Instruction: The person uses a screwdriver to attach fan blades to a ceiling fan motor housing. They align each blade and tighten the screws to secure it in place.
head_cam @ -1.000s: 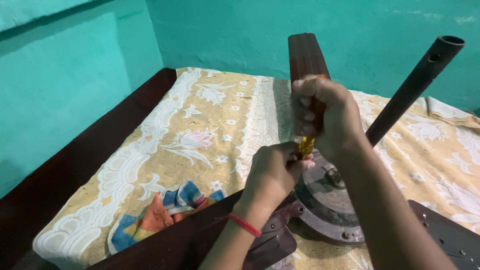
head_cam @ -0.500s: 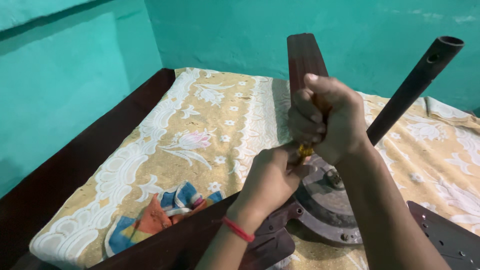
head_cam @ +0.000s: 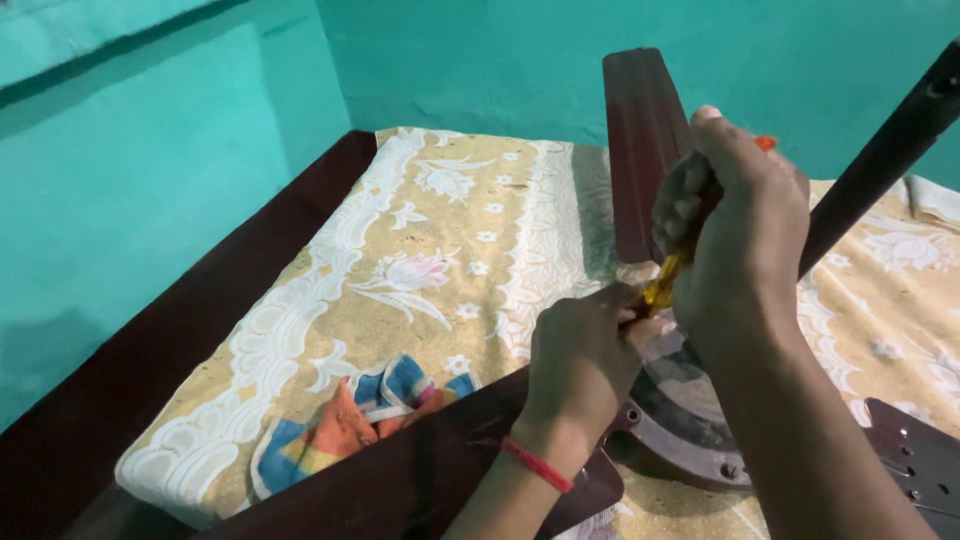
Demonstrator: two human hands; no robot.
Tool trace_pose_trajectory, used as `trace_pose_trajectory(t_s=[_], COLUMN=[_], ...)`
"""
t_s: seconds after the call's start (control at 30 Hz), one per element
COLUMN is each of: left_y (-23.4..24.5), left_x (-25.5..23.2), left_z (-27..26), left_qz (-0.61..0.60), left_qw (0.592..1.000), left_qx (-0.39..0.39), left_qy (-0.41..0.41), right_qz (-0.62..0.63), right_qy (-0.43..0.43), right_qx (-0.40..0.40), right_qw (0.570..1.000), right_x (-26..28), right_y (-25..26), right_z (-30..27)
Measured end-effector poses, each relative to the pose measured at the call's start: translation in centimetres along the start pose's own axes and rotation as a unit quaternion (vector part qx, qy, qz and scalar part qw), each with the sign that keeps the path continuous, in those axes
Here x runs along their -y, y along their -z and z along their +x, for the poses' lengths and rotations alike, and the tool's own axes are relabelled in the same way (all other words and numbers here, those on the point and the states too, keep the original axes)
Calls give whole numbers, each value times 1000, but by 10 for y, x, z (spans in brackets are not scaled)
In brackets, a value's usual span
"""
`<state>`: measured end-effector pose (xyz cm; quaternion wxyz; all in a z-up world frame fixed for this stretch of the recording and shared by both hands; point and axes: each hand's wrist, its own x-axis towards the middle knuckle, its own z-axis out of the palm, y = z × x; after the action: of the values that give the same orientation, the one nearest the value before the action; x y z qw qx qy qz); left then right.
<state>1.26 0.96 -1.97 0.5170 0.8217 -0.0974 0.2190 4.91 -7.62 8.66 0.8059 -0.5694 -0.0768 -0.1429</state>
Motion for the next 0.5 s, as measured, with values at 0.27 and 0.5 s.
trace_pose_trajectory(t_s=[0.27, 0.5], left_y=[2, -1], left_x=[12, 5], left_z=[11, 11], left_qz=[-20, 40], left_qw=[998, 999], left_qx=[33, 12], left_qy=[-40, -25], right_qz=[9, -96], right_qy=[-140, 72], right_qx=[235, 29], right_qw=[962, 992], right_x=[-6, -16], right_y=[14, 1], right_z=[24, 2])
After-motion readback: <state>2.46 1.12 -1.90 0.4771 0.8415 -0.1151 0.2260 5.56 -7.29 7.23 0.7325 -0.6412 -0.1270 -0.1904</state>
